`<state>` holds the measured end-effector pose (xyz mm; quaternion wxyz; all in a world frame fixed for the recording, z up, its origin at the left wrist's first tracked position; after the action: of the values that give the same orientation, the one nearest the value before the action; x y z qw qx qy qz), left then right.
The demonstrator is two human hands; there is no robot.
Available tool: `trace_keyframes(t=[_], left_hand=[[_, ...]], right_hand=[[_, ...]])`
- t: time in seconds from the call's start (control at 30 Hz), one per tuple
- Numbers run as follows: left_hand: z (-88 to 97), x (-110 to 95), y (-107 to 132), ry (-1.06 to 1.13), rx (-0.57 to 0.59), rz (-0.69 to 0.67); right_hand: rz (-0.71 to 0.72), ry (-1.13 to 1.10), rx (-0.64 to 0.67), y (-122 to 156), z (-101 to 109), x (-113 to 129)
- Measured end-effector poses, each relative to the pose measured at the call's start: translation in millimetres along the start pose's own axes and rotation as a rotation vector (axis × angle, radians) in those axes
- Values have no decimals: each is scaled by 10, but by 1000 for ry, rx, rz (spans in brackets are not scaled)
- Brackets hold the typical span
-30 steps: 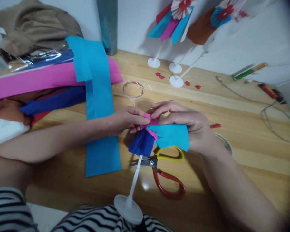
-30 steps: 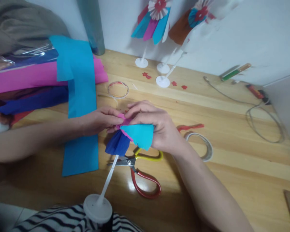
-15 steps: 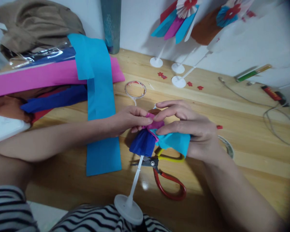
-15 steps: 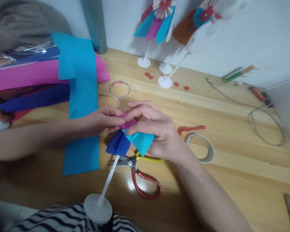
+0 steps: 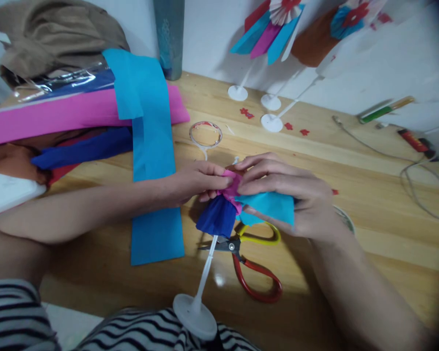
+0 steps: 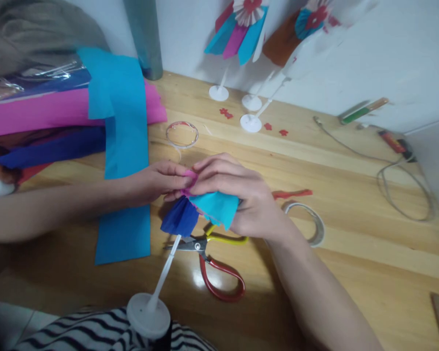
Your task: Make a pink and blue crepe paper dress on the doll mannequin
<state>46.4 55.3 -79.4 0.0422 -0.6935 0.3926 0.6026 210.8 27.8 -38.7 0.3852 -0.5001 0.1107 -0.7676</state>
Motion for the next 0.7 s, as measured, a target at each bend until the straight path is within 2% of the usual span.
trace_keyframes(t=[0.1, 0.43, 0.6, 0.7], left_hand=[[10, 17, -12, 9, 29, -27], [45, 51, -36, 25, 85, -20], [39, 54, -45, 14, 206, -112], [39, 43, -32, 6, 192, -113]], right_hand=[[0, 24, -1, -2, -9, -2], [-136, -246, -130, 26, 39, -140], [-192, -187, -136, 50, -44, -169], [-165, -156, -157, 52, -75, -156]])
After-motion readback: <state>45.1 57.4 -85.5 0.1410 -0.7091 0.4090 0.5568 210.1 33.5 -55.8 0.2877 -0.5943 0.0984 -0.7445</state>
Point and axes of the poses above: each hand's wrist, its own y-axis away from the middle knuckle, its own z-axis out of the back of the hand, x = y × z, the point moved 3 cm from there along -y, towards the middle knuckle, and after that the axes turned 7 degrees about -x, right-handed, at the moved point
